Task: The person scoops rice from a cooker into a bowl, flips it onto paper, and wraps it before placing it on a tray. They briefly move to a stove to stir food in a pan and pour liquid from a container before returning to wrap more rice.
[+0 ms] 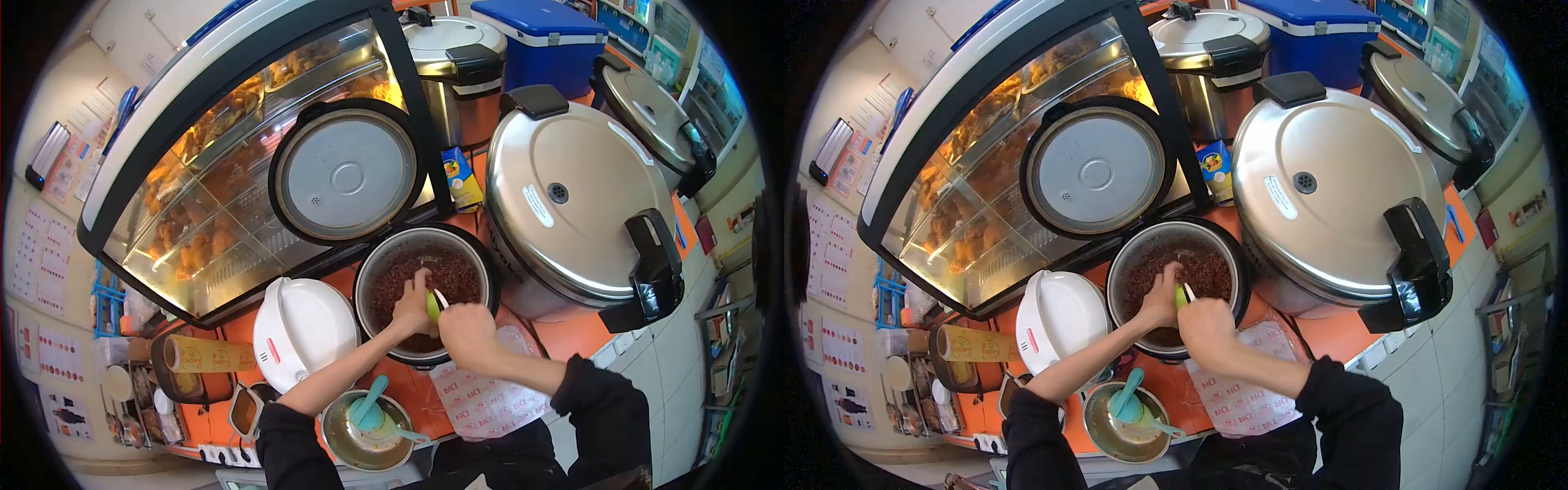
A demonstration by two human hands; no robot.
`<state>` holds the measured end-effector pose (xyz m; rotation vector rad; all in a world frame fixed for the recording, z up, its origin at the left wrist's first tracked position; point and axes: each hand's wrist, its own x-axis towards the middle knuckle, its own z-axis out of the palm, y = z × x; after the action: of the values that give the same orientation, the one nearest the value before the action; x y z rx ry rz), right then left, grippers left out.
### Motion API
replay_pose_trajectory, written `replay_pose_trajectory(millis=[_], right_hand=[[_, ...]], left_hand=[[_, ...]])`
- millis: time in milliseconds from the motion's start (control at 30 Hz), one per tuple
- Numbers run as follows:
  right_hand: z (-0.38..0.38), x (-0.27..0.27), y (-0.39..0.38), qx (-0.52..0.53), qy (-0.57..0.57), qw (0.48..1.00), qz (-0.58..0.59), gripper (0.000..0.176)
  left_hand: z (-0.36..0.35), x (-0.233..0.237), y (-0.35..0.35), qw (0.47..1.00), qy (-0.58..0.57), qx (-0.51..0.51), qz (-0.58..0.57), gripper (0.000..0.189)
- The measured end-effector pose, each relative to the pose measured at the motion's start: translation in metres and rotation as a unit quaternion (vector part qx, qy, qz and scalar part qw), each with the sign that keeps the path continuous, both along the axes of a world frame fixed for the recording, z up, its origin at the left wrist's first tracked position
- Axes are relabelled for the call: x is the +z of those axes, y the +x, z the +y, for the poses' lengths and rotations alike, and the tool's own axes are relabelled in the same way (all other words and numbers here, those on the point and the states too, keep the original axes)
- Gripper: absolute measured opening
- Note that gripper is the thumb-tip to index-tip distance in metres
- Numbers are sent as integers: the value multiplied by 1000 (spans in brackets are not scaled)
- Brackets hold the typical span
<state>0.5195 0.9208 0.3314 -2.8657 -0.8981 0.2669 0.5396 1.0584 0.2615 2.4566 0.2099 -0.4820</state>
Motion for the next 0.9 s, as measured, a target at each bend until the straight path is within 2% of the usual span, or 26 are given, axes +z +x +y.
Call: replay_pose_trajectory(millis=[33, 167, 200, 300, 333, 433, 467, 633, 700, 767, 833, 867, 900], right_hand=[[0, -2, -10, -10, 16, 1000, -19, 12], [-21, -11, -46, -66, 135, 988, -35, 26], [-31, -14, -46, -63, 194, 978, -33, 26], [-54, 28, -23, -53, 209, 976, -1, 24], [-51, 42, -14, -69, 220, 973, -8, 24], [-28, 24, -1, -9, 262, 964, -35, 25], [-24, 9, -11, -6, 269, 963, -30, 24], [-34, 11, -13, 0, 284, 958, -47, 28], [-29, 15, -34, 25, 265, 963, -36, 29], [-26, 7, -39, -10, 257, 966, -28, 28], [-33, -5, -29, -36, 262, 964, -17, 28], [-37, -17, -18, -42, 224, 974, 4, 24], [-52, -15, -11, -20, 238, 971, 32, 19]], left_hand=[[2, 11, -6, 998, -22, 36, -55, 112], [19, 43, -20, 969, -79, 39, -229, 122], [23, 53, -24, 969, -97, 42, -223, 126], [33, 53, -37, 942, -157, 60, -290, 126], [33, 52, -39, 944, -122, 65, -299, 127], [22, 65, -41, 932, -89, 111, -334, 127], [24, 65, -39, 923, -110, 132, -345, 128], [16, 60, -51, 925, -48, 162, -339, 132], [12, 52, -49, 905, -98, 177, -375, 132], [3, 57, -56, 892, -126, 170, -400, 132], [0, 53, -64, 892, -82, 175, -408, 132], [-2, 54, -66, 880, -135, 176, -419, 131], [1, 53, -66, 876, -143, 174, -425, 130]])
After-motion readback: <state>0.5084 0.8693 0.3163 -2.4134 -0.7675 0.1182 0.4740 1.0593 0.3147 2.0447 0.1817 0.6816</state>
